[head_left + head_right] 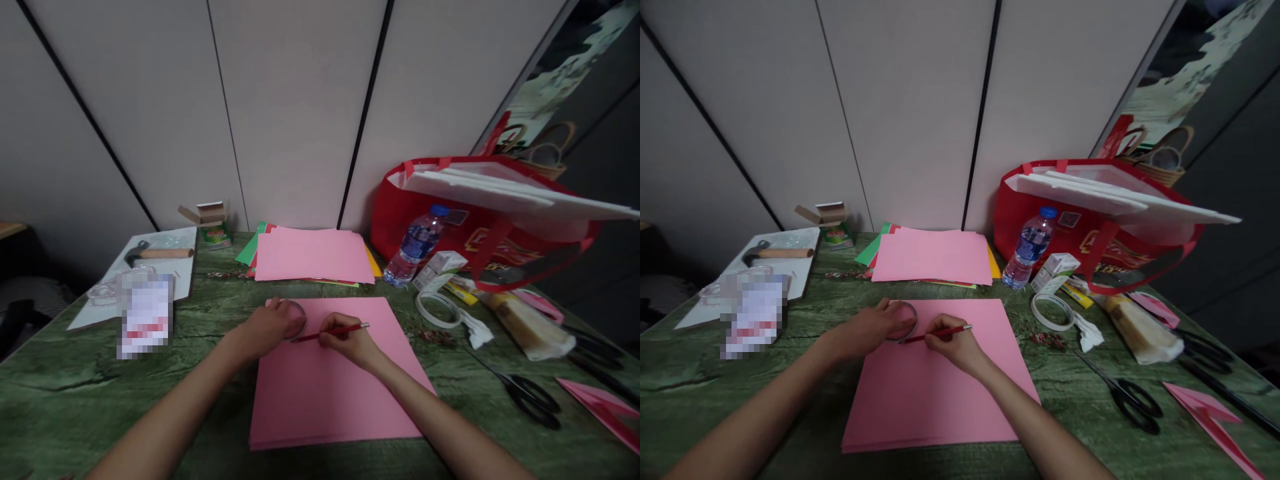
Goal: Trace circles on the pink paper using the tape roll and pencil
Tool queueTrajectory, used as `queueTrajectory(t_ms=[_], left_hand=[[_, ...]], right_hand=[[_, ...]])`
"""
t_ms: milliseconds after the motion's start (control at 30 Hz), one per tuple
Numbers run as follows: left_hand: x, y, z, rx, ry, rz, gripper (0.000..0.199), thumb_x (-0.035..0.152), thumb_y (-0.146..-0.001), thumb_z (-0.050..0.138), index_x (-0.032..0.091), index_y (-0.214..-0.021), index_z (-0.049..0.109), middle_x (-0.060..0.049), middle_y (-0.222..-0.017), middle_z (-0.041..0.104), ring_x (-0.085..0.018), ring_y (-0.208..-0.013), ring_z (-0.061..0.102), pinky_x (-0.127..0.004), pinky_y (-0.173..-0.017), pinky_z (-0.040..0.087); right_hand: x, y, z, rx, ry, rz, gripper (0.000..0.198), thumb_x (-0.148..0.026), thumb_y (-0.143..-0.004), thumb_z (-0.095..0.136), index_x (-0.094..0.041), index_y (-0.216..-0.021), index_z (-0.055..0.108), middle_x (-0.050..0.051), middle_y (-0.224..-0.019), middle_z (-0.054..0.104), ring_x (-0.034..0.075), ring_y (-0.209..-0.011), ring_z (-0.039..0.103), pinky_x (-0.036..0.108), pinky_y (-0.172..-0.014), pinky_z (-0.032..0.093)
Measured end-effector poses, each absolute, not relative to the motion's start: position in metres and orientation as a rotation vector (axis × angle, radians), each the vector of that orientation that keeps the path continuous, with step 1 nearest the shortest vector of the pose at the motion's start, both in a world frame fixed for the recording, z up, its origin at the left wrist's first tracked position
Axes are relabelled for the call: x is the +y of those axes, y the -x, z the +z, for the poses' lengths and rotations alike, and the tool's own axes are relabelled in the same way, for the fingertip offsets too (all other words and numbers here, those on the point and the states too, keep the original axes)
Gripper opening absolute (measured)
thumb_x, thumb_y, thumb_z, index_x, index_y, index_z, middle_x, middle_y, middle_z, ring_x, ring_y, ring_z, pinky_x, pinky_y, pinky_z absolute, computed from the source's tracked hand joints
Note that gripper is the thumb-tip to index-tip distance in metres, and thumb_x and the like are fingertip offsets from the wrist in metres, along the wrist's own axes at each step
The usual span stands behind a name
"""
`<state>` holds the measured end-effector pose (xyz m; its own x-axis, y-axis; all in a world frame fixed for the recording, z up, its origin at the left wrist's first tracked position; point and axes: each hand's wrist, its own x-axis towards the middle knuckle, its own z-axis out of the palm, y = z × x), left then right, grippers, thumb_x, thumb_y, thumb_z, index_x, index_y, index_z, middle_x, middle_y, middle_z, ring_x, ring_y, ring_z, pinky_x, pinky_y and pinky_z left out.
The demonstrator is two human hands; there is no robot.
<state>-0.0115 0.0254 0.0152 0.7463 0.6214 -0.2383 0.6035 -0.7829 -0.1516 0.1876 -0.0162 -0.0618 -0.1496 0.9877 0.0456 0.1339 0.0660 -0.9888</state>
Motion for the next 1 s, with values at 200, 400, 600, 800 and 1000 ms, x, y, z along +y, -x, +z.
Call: queueTrajectory(t_ms=[200,400,600,800,1000], left_hand=[[0.0265,0.011,0.0126,-0.994,2.835,0.45,0.055,0.003,-0.084,0.036,0.032,-0.129,0.047,-0.013,-0.113,0.053,-0.029,-0.099,0.053,-0.033,-0.065,0.051],[0.0239,0.0116,0.014,-1.018,2.855,0.445,0.057,0.003,-0.083,0.038,0.032,-0.131,0.043,-0.014,-0.115,0.053,-0.029,-0.102,0.053,-0.032,-0.066,0.049],[0.0256,0.0131,0.0108,-0.975,2.843,0.445,0.058,0.003,-0.082,0.037,0.031,-0.133,0.042,-0.014,-0.117,0.052,-0.029,-0.1,0.053,-0.03,-0.066,0.047],[0.0267,0.0126,0.0094,-0.993,2.91,0.352,0.054,0.004,-0.081,0.04,0.028,-0.128,0.048,-0.015,-0.112,0.054,-0.029,-0.097,0.054,-0.033,-0.066,0.048],[0.0271,0.0131,0.0083,-0.953,2.884,0.379,0.058,0.001,-0.079,0.041,0.027,-0.132,0.044,-0.016,-0.113,0.053,-0.03,-0.099,0.053,-0.036,-0.068,0.05]], right_hand=[[-0.0137,-0.1896,-0.0659,-1.256,1.156,1.265,0.021,-0.036,-0.067,0.066,-0.019,-0.067,0.054,-0.002,-0.056,0.061,0.013,-0.052,0.06,0.027,-0.053,0.05],[-0.0083,-0.1927,-0.0627,-1.12,1.191,1.233,0.037,-0.051,-0.06,0.071,-0.019,-0.066,0.055,-0.002,-0.055,0.059,0.017,-0.056,0.064,0.03,-0.054,0.056],[-0.0068,-0.1928,-0.0631,-1.026,1.194,1.195,0.046,-0.059,-0.058,0.071,-0.017,-0.068,0.055,0.0,-0.057,0.058,0.016,-0.056,0.062,0.03,-0.054,0.058],[-0.0076,-0.1915,-0.0636,-0.962,1.127,1.179,0.044,-0.054,-0.06,0.074,-0.017,-0.072,0.056,0.001,-0.064,0.058,0.018,-0.068,0.063,0.031,-0.054,0.058],[-0.0077,-0.1909,-0.0674,-0.973,1.102,1.174,0.041,-0.051,-0.063,0.074,-0.015,-0.076,0.06,0.002,-0.066,0.061,0.017,-0.066,0.063,0.029,-0.055,0.057]])
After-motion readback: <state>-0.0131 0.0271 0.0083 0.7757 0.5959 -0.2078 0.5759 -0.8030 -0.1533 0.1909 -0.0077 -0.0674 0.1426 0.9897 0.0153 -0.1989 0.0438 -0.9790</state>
